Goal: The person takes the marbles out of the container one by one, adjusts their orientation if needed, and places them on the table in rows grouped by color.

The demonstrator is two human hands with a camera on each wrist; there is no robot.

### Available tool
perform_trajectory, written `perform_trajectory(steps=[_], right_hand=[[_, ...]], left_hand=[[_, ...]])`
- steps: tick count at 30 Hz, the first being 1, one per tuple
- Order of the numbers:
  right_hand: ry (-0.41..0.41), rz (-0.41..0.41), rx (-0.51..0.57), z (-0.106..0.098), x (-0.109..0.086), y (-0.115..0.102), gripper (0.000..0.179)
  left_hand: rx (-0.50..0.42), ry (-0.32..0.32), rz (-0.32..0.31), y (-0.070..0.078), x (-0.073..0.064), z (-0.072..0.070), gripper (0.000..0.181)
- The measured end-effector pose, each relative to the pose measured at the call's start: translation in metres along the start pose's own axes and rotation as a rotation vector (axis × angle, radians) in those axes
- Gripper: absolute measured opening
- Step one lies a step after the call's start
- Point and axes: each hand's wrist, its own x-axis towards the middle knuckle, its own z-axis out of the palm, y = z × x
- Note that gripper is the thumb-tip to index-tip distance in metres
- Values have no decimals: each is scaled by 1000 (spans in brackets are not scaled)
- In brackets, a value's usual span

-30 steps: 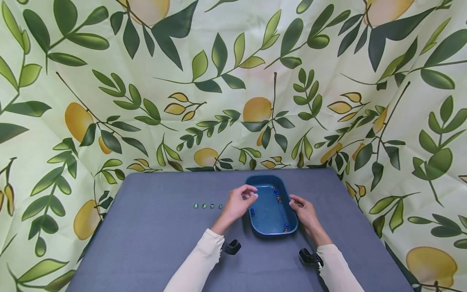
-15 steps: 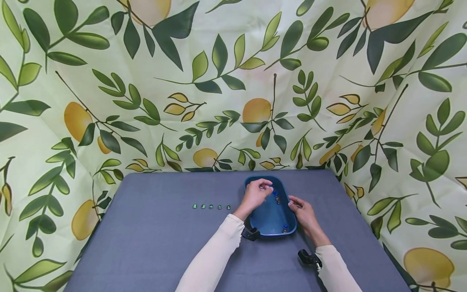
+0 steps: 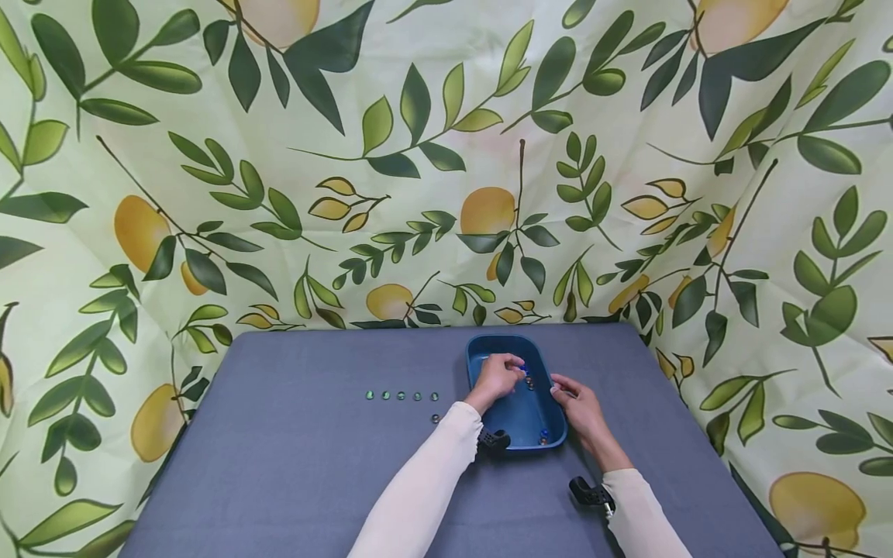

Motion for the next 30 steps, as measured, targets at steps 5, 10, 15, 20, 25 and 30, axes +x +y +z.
perform_trajectory(steps=[5, 10, 15, 20, 25, 30], right_hand=[[-3, -2, 6, 1, 1, -1, 40], [-13, -2, 11, 3, 1, -3, 40], [-12, -10, 18, 3, 2, -5, 40], [-13, -17, 28, 2, 2, -5, 39], [-13, -12, 19, 2, 3, -3, 39], [-6, -15, 16, 3, 2, 0, 39]], left_hand=[[-7, -6, -26, -7, -1, 5, 20], [20, -9, -32, -11, 0, 9, 20], [45, -15, -41, -13, 1, 12, 18], [63, -48, -34, -13, 3, 14, 19], [66, -119, -53, -15, 3, 17, 23], [37, -126, -70, -18, 4, 21, 23]])
